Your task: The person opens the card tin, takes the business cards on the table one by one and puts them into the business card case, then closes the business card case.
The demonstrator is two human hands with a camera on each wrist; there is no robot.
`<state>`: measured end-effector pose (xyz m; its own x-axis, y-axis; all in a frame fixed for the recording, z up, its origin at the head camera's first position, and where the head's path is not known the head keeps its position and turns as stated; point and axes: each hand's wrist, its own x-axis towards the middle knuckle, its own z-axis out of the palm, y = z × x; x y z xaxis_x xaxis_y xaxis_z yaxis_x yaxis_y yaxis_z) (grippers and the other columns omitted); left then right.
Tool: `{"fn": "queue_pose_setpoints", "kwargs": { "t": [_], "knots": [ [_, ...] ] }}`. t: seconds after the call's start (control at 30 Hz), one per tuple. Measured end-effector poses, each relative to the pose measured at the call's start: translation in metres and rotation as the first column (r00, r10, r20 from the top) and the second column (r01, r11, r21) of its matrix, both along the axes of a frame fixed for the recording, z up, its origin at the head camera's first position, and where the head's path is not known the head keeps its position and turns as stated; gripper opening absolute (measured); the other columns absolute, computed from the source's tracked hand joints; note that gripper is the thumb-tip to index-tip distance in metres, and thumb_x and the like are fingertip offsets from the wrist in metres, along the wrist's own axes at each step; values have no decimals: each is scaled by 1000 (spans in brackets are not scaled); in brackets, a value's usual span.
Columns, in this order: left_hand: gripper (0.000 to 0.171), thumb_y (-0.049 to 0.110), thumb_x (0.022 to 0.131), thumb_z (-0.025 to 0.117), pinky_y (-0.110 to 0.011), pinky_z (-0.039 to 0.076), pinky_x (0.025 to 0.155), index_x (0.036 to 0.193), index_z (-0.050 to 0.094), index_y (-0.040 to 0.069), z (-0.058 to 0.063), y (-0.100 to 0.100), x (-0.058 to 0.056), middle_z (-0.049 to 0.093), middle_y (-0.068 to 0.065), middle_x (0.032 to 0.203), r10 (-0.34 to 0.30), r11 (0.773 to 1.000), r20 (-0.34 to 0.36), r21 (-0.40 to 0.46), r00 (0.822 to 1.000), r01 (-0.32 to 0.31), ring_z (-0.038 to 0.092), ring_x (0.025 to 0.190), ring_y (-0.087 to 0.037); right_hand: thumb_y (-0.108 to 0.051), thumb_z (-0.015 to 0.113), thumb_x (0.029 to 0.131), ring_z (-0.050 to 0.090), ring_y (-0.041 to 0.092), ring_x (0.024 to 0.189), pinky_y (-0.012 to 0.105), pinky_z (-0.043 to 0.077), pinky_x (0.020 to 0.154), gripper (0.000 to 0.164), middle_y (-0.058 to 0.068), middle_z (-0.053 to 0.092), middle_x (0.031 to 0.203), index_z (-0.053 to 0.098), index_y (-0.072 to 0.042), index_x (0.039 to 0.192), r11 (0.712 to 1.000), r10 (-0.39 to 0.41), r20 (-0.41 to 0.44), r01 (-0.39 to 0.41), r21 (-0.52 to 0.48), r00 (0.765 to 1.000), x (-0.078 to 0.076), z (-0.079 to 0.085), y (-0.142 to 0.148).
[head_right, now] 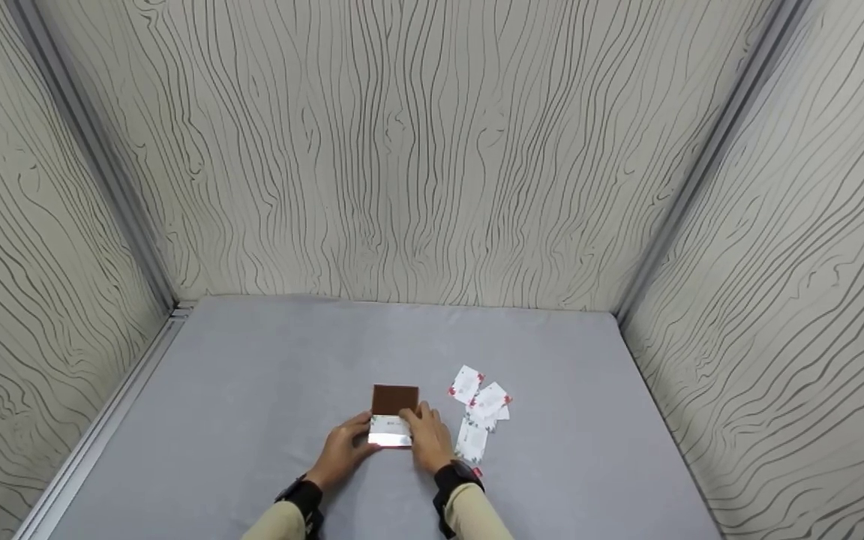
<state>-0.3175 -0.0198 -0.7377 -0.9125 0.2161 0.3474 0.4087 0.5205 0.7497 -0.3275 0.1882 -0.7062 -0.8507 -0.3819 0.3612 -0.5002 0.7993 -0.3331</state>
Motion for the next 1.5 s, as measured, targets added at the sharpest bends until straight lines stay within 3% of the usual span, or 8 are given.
{"fn": "queue_pose_setpoints", "kwargs": {
  "t": [0.37,0.7,0.83,1.03,1.33,1.5],
  "knots": [
    [41,18,82,79,-50,40,108,114,68,-7,2,1,-1,59,-22,132,2,1000,58,15,998,-3,53,126,-37,0,57,90,54,31,87,42,51,70,29,10,51,101,65,-10,116,1000,-4,-6,4,3,1000,4,0,-2],
    [40,16,79,81,-52,46,102,108,69,-10,0,-1,2,62,-26,125,-15,1000,-94,-13,995,14,57,119,-42,9,61,83,50,30,86,41,49,66,38,14,50,105,69,-7,117,999,-5,-61,8,49,998,8,-2,-2],
    [42,17,80,80,-51,45,102,110,68,-10,0,-1,1,62,-25,126,-12,1000,-79,-18,997,10,57,120,-41,9,61,78,50,30,89,42,49,68,47,15,51,108,69,-8,121,998,-12,-24,13,63,1000,8,-3,-1],
    [42,16,80,81,-51,44,104,111,68,-10,-2,0,-1,62,-25,127,-9,1000,-56,-7,998,9,56,121,-40,7,62,79,50,31,89,41,49,68,47,14,50,107,69,-9,123,998,-14,6,13,68,1000,8,-3,1],
    [44,15,79,81,-52,45,102,112,68,-11,-2,0,0,62,-26,125,-15,1000,-81,0,997,15,57,119,-41,0,60,93,54,31,91,43,51,69,21,13,54,106,71,-5,110,999,36,31,-36,17,999,9,6,5],
    [43,17,80,80,-51,44,104,112,68,-9,-2,0,0,62,-24,127,-15,1000,-47,3,999,15,56,121,-40,-2,64,92,56,28,92,42,52,74,18,7,59,105,70,-6,108,999,42,-36,-42,-3,998,9,2,16]
  ]
}}
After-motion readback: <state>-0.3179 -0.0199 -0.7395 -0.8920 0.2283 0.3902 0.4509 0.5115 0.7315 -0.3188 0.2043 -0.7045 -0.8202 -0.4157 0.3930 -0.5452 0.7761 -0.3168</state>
